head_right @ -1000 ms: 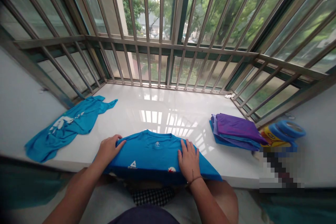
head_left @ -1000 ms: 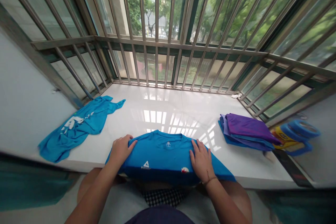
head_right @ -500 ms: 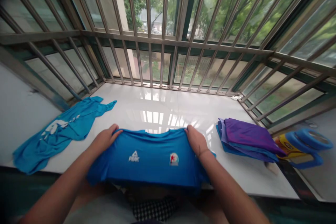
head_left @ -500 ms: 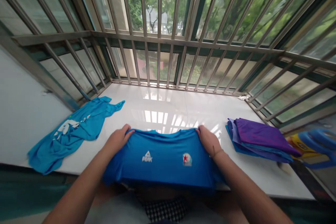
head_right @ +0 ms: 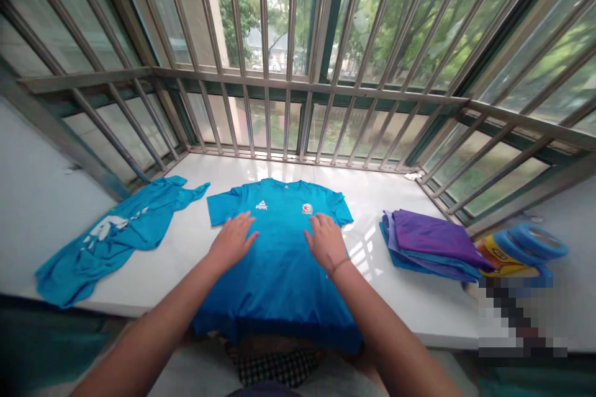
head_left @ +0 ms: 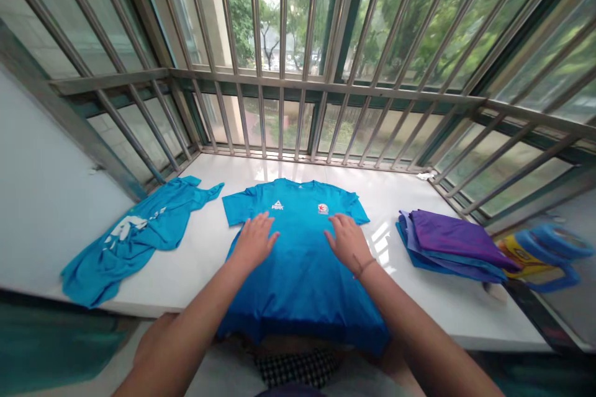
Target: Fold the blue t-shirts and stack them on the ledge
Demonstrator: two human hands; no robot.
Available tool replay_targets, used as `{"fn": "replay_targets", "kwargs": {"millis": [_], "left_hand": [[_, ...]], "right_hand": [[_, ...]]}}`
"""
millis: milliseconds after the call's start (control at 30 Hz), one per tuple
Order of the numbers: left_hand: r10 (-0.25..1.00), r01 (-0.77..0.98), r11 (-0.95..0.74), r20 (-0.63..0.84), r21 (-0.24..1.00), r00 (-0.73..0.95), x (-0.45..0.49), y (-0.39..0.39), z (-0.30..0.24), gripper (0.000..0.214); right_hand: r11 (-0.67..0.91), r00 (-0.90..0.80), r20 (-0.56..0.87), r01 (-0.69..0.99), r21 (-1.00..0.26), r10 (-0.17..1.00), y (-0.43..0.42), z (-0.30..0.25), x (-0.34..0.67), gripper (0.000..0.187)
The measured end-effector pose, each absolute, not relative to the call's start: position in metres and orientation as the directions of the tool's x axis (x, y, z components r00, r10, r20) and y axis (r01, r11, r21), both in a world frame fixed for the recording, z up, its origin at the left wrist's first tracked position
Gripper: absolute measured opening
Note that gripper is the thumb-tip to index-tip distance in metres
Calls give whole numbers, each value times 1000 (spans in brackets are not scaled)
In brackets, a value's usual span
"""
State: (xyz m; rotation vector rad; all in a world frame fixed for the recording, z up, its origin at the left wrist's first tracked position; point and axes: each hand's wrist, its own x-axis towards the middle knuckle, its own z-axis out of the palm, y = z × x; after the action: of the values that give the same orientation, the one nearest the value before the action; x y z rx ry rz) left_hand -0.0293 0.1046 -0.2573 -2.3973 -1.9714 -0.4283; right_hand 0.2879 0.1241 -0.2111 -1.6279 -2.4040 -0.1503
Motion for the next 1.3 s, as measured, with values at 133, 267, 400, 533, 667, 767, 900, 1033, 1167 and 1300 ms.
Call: {"fn": "replay_targets", "kwargs": {"millis": [133,267,400,533,667,767,900,1033,1167,1300], "left_hand": [[974,963,-223,68,153,215,-14,39,-308,64],[975,966,-216,72,142,208,-20,7,-321,68],[977,967,-209,60,148,202,-28,-17,-324,67],[985,967,-170,0,190,173,-36,-38,-324,66],[991,960,-98,-63,261,118,-35,-34,-310,64],[986,917,-157,3,368,167,-6,-7,-285,66],[897,757,-437,174,485,406,79,59,-253,61],[864,760,-479,85,440,495,167,147,-245,56],[906,815,-396,33,422,423,200,222,-259,58],[921,829,-368,45,421,386,195,250,-287,66]], "right_hand": [[318,-311,91,945,-74,946,48,-283,306,53],[277,-269,83,956,-94,959,1,-316,314,60],[250,-240,103,962,-106,965,-34,-325,312,63],[291,-268,151,944,-158,951,-67,-322,309,62],[286,-233,197,904,-317,952,-56,-299,326,41],[186,-84,258,895,-405,963,0,-276,355,39],[-98,209,277,926,-364,938,95,-260,383,40],[-269,311,115,922,-280,944,152,-267,385,58],[-252,280,55,921,-297,959,161,-282,393,43],[-308,334,53,911,-275,941,144,-295,416,34]]}}
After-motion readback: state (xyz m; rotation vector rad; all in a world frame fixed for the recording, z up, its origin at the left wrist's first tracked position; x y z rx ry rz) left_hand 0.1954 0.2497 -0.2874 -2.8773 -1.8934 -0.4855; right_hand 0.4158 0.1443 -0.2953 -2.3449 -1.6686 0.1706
